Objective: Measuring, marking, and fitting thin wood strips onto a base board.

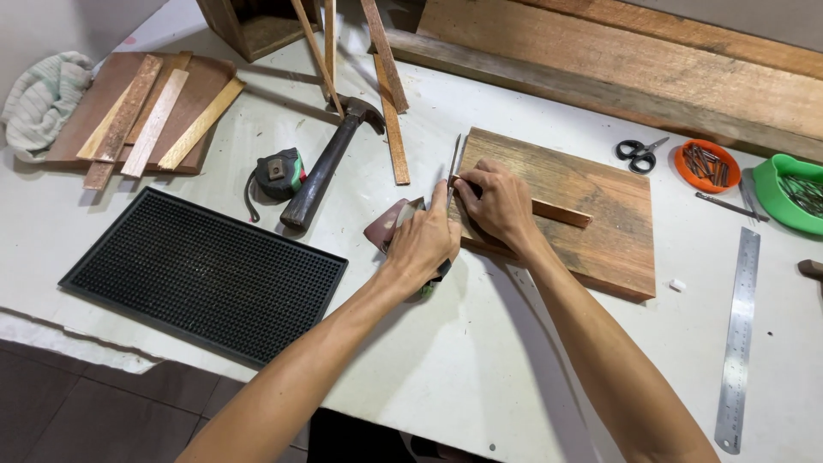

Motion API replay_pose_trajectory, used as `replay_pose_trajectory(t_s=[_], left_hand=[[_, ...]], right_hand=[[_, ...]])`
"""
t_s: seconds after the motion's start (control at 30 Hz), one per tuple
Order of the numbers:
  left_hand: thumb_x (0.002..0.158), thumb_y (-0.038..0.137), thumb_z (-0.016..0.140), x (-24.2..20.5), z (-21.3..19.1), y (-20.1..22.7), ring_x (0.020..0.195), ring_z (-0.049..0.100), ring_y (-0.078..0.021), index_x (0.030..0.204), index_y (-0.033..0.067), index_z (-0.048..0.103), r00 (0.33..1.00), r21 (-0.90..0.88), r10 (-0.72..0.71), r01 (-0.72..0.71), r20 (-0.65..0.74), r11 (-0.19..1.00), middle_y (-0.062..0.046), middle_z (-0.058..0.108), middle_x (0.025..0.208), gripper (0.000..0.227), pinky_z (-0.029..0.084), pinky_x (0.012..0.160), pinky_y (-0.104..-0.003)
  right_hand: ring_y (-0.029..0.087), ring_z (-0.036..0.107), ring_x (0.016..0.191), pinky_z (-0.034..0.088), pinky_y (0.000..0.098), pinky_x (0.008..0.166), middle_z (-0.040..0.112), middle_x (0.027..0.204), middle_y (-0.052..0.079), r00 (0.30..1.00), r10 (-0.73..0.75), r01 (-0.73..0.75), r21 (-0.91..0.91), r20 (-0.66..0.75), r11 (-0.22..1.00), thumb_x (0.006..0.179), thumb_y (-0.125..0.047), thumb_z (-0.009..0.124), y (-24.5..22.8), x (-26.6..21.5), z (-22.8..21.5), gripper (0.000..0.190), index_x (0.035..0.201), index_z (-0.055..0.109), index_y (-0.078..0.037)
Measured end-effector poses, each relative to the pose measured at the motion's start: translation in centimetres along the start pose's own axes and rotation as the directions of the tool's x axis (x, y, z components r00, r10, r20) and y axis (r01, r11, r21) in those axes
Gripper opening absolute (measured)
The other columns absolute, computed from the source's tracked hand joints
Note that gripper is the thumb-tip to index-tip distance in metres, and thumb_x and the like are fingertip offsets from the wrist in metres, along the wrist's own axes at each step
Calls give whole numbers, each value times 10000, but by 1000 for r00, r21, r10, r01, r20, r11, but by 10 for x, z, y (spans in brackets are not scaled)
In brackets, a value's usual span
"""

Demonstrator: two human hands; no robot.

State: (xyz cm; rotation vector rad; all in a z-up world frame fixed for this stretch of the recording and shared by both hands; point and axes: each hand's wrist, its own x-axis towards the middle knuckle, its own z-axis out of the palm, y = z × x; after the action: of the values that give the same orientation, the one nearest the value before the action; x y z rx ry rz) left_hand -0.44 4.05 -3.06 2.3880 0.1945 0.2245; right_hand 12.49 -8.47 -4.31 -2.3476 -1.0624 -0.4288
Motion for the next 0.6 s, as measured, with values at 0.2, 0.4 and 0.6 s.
replay_pose_trajectory(t_s=[0.2,0.4,0.6], left_hand=[[796,75,485,21,-2,-5,482,668,-299,1533,-86,246,994,-10,-60,62,94,998,-184,670,599,791,551,433,-419],[817,83,474,10,-21,15,506,677,-293,1516,-99,266,984,-52,-123,131,132,990,-176,684,623,751,570,482,-441],[870,123,477,-7,-19,18,543,678,-355,1479,-116,319,996,-64,-77,80,44,995,-228,673,630,673,576,597,-489]], right_hand=[[205,638,679,524,360,530,710,899,46,1000,13,-11,-57,28,998,951,-285,715,11,-2,11,210,1002,811,-105],[203,650,708,527,360,562,717,898,46,1000,-16,15,-55,-25,998,941,-290,724,7,-3,8,213,996,816,-106],[214,661,735,538,369,592,714,902,54,1000,-13,12,-40,-25,999,943,-281,726,4,-3,5,208,1003,811,-100]])
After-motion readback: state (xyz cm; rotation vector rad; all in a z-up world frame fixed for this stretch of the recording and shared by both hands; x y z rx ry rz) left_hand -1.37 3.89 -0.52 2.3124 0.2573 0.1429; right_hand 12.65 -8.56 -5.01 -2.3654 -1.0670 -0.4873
